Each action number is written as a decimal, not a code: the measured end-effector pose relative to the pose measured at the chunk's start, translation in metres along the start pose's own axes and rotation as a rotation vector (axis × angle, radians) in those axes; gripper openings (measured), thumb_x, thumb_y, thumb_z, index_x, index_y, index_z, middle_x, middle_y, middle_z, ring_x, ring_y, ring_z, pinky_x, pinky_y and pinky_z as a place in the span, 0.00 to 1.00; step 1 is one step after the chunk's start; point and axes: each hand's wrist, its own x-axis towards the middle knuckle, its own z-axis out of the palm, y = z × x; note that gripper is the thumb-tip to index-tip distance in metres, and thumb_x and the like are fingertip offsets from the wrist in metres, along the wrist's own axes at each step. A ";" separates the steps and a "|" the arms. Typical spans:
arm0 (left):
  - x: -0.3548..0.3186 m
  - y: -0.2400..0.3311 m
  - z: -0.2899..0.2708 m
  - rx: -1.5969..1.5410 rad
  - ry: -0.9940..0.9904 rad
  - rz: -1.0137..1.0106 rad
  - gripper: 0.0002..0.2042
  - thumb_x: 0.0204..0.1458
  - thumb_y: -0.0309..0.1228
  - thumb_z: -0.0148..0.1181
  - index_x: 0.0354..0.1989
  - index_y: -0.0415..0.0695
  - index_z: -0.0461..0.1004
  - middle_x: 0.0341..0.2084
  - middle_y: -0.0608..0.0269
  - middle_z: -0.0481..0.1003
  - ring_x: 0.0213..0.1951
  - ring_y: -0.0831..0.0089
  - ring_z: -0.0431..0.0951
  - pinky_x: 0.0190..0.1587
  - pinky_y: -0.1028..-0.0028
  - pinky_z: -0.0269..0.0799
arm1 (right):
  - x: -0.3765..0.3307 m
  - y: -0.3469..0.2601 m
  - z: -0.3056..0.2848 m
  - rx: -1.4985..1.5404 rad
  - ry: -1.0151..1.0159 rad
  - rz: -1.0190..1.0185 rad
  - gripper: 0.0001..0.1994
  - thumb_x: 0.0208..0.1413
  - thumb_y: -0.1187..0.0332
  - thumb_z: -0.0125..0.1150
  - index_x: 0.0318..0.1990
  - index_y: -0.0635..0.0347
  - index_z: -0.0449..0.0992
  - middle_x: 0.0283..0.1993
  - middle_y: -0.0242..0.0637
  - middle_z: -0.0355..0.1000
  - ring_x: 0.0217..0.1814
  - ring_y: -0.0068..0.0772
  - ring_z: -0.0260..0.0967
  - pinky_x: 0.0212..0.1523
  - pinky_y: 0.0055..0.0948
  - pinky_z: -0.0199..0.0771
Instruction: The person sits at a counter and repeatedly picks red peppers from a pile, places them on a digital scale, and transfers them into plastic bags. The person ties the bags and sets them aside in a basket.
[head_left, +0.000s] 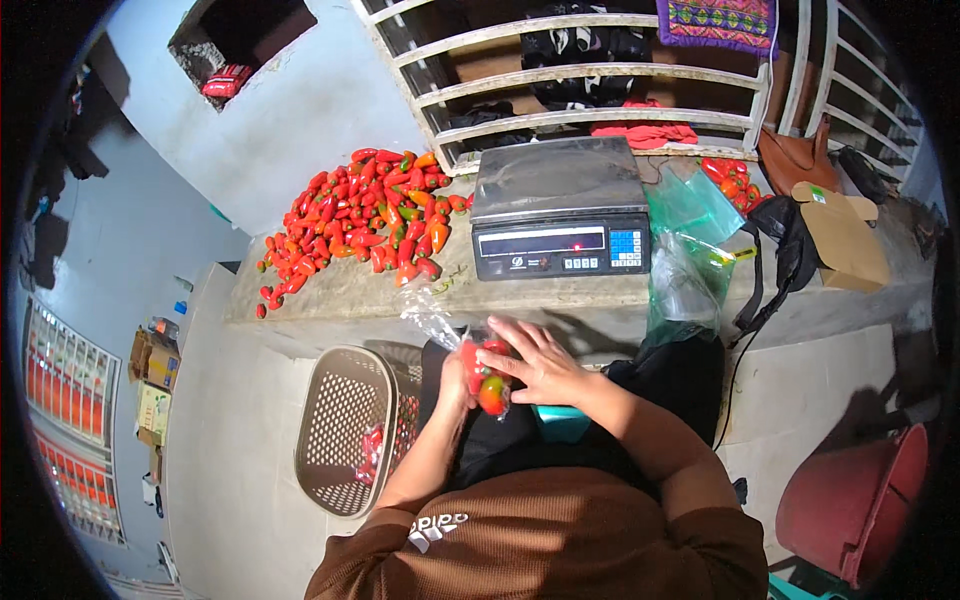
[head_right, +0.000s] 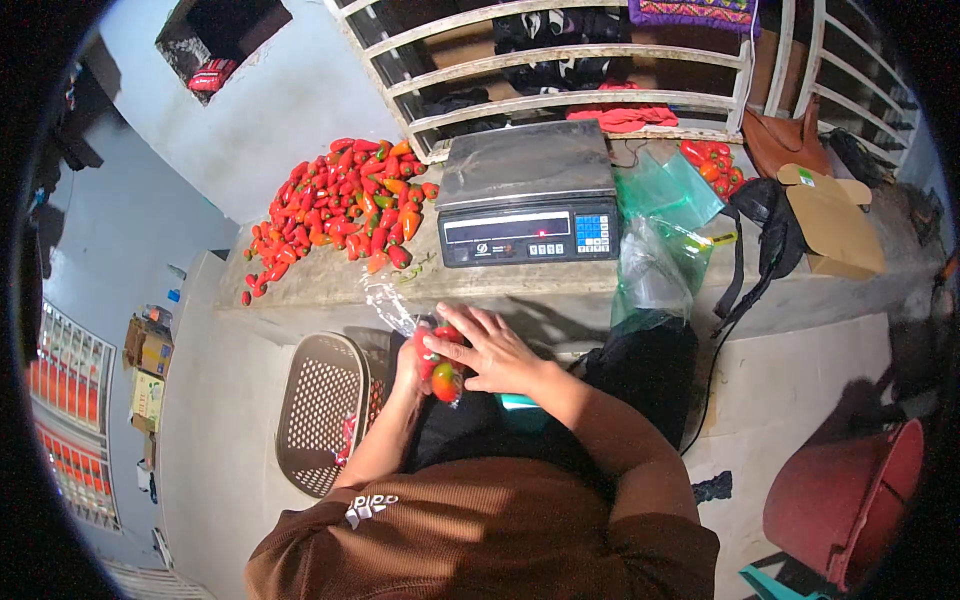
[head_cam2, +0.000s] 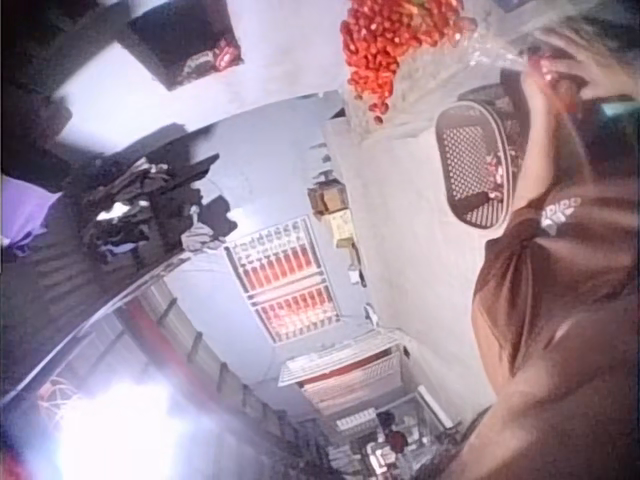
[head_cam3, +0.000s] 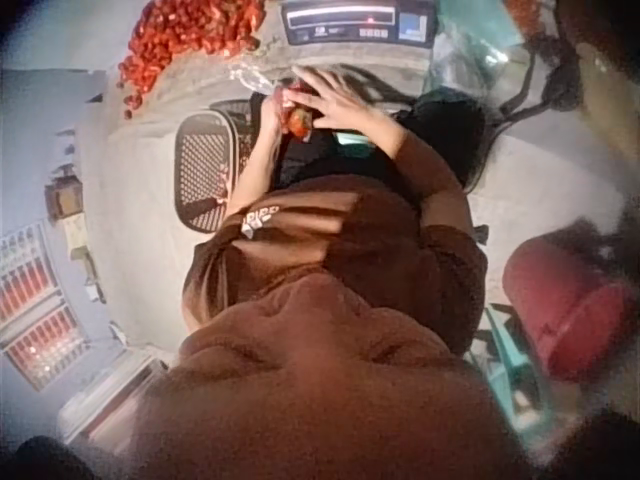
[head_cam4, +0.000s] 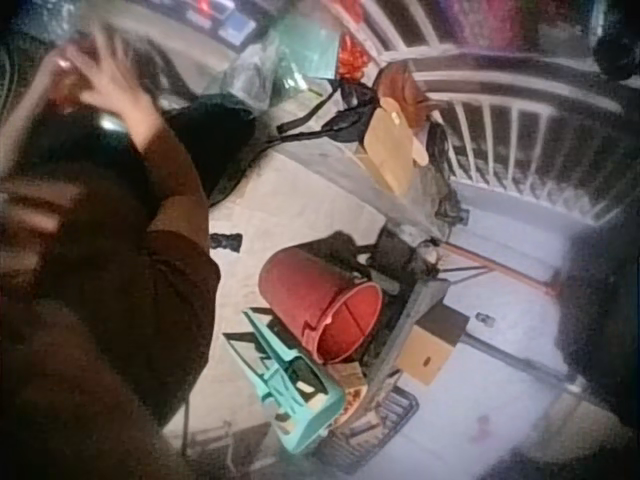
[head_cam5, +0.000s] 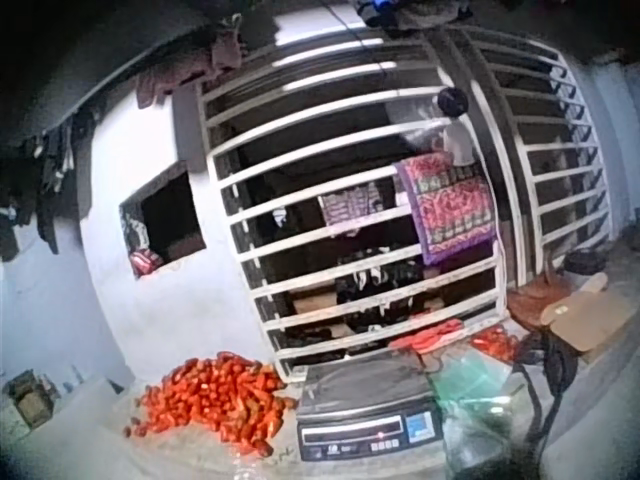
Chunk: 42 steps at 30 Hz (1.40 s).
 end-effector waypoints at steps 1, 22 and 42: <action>0.002 -0.003 0.002 0.244 -0.056 0.191 0.14 0.54 0.37 0.41 0.29 0.39 0.68 0.24 0.55 0.72 0.26 0.66 0.74 0.27 0.69 0.68 | 0.000 0.001 0.001 -0.008 0.019 -0.004 0.44 0.25 0.65 0.68 0.57 0.38 0.53 0.59 0.44 0.50 0.57 0.49 0.51 0.52 0.45 0.56; -0.007 0.009 0.007 0.096 0.060 0.035 0.18 0.54 0.45 0.43 0.22 0.43 0.68 0.18 0.65 0.69 0.19 0.77 0.67 0.23 0.76 0.65 | 0.005 -0.004 -0.012 -0.085 0.022 -0.084 0.38 0.32 0.76 0.57 0.56 0.31 0.57 0.60 0.45 0.48 0.56 0.50 0.53 0.53 0.44 0.56; 0.003 0.024 -0.015 0.148 0.127 0.327 0.18 0.53 0.42 0.46 0.20 0.41 0.70 0.14 0.67 0.67 0.17 0.79 0.64 0.21 0.78 0.60 | 0.003 -0.012 0.006 0.180 0.128 0.147 0.25 0.36 0.69 0.60 0.48 0.47 0.66 0.57 0.43 0.53 0.53 0.44 0.56 0.50 0.36 0.59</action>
